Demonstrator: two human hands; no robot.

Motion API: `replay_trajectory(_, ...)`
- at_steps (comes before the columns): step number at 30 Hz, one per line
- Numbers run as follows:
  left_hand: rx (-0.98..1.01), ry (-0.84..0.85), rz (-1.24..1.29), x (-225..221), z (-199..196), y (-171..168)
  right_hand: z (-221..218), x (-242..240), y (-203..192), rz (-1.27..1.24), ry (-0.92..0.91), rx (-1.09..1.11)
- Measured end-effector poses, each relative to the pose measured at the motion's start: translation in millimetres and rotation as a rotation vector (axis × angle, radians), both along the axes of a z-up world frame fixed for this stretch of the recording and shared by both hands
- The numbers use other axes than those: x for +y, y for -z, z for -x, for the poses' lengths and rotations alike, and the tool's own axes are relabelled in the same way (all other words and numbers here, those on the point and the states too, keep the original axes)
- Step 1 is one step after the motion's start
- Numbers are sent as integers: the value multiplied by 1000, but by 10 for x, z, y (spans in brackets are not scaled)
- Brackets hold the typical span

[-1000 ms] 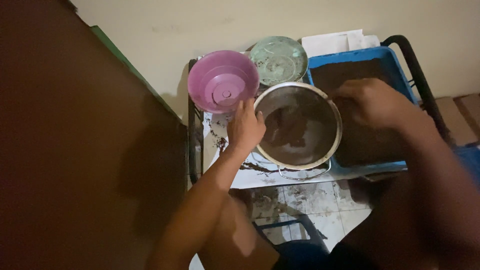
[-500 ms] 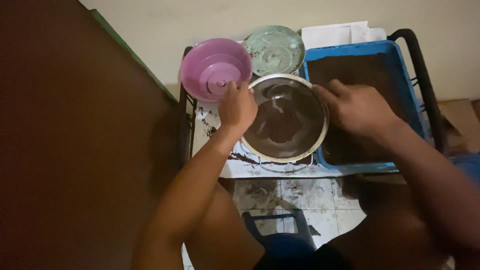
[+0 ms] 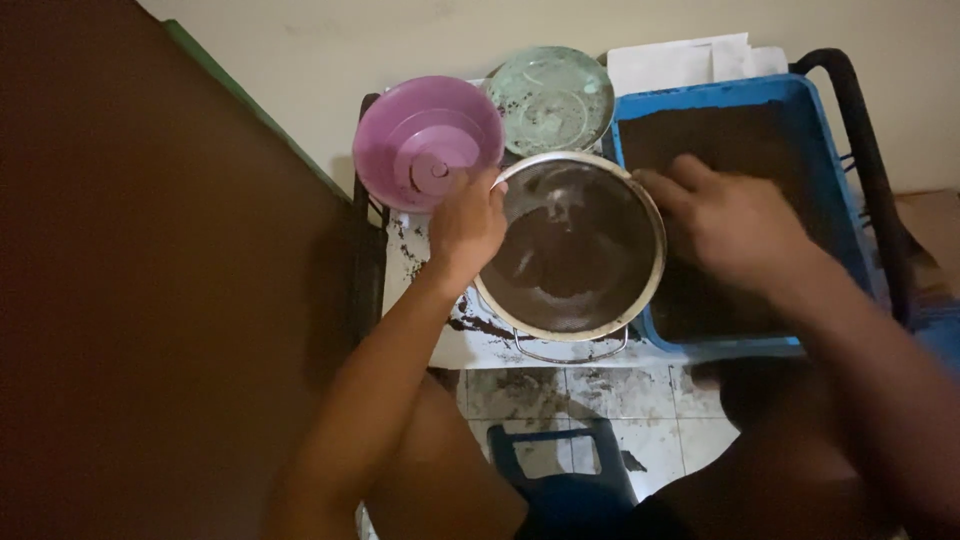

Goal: Pressing and stirring coffee grounds through a fine-mesh sieve using a spoon into a container.

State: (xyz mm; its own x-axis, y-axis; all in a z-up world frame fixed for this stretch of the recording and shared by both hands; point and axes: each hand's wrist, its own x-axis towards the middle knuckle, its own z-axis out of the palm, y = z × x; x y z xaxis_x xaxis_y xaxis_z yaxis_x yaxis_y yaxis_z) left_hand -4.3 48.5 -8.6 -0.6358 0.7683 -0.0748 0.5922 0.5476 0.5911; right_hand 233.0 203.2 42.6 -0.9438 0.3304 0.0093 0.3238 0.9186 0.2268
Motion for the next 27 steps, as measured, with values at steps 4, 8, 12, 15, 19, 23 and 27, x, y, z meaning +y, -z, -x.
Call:
replay_trajectory(4,-26,27,34,-28,114,150,-34,191,77,325,-198,97)
replay_trajectory(8,252,184,-116,-47,282,560,-170,479,90,342,-223,106)
replay_trajectory(12,309,276,-390,-104,360,749,-164,652,358,405,-380,420)
replay_trajectory(15,193,202,-314,-90,346,716,-105,688,411,327,-393,251)
replay_trajectory(19,213,274,-468,-102,330,649,-163,709,410,569,-395,365)
replay_trajectory(23,146,250,-393,-135,295,492,-185,711,366,452,-323,285)
replay_trajectory(27,139,233,-355,-127,311,526,-205,664,260,702,-292,406)
